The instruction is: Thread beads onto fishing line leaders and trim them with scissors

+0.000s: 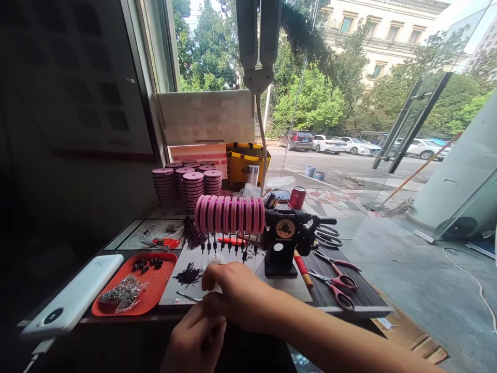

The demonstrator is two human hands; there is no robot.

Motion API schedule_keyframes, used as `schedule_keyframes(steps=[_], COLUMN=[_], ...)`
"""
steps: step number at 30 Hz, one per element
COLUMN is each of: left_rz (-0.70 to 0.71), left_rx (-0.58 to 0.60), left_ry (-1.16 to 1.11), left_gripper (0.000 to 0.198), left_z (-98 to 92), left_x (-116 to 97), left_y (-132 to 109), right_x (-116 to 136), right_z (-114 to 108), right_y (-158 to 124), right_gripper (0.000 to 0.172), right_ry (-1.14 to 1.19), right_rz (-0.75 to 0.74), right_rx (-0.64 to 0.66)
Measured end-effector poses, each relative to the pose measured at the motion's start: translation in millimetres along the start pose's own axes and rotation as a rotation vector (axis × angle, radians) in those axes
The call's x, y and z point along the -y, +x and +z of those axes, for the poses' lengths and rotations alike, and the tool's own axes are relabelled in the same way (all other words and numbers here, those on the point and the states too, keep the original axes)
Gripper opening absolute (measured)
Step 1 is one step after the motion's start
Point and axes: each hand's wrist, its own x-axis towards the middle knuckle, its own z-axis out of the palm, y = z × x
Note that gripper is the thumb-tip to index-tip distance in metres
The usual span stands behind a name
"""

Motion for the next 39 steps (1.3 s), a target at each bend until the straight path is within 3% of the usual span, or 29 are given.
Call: schedule_keyframes(steps=[4, 7, 11, 17, 20, 22, 26, 29, 31, 32, 36, 39], left_rz=[-0.716, -1.088, -1.303, -1.401, -1.315, -1.212, -0.796, -0.385, -0.134, -0.042, 0.178, 0.34], left_rx=[0.135, 0.204, 0.275, 0.34, 0.346, 0.331, 0.291, 0.015, -0.156, -0.182, -0.057, -0.044], left_ry=[-0.594, -0.906, -1.047, -1.14, -1.114, -1.07, -0.779, -0.323, -0.088, -0.017, 0.126, 0.221], left_gripper=[0.016, 0.006, 0.007, 0.006, 0.007, 0.012, 0.016, 0.016, 0.02, 0.025, 0.035, 0.04], left_z=[-0.3, -2.5, -4.1, -3.2, -3.5, -5.7, -9.3, -3.4, 3.0, 5.8, 7.8, 1.5], left_x=[-2, -1, -6, -14, -11, -11, -18, -22, -19, -15, 2, 6], left_y=[10, 20, 31, 33, 33, 35, 33, 19, 8, 3, -6, -3], right_x=[-13, -27, -43, -54, -51, -48, -38, -29, -24, -22, -17, -17], right_z=[11, 19, 28, 38, 36, 33, 26, 21, 19, 18, 15, 13], right_y=[-25, -38, -47, -49, -49, -48, -46, -37, -29, -26, -15, -14], right_gripper=[0.014, 0.016, 0.014, 0.028, 0.032, 0.035, 0.029, 0.026, 0.031, 0.033, 0.038, 0.04], right_ry=[-0.347, -0.515, -0.814, -0.897, -0.787, -0.588, -0.03, 0.432, 0.646, 0.695, 0.743, 0.787], right_rz=[-0.275, -0.491, -0.757, -0.872, -0.909, -0.859, -0.437, -0.078, 0.013, 0.027, 0.061, 0.116], right_rx=[-0.068, -0.179, -0.28, -0.441, -0.457, -0.416, -0.329, -0.329, -0.295, -0.274, -0.209, -0.178])
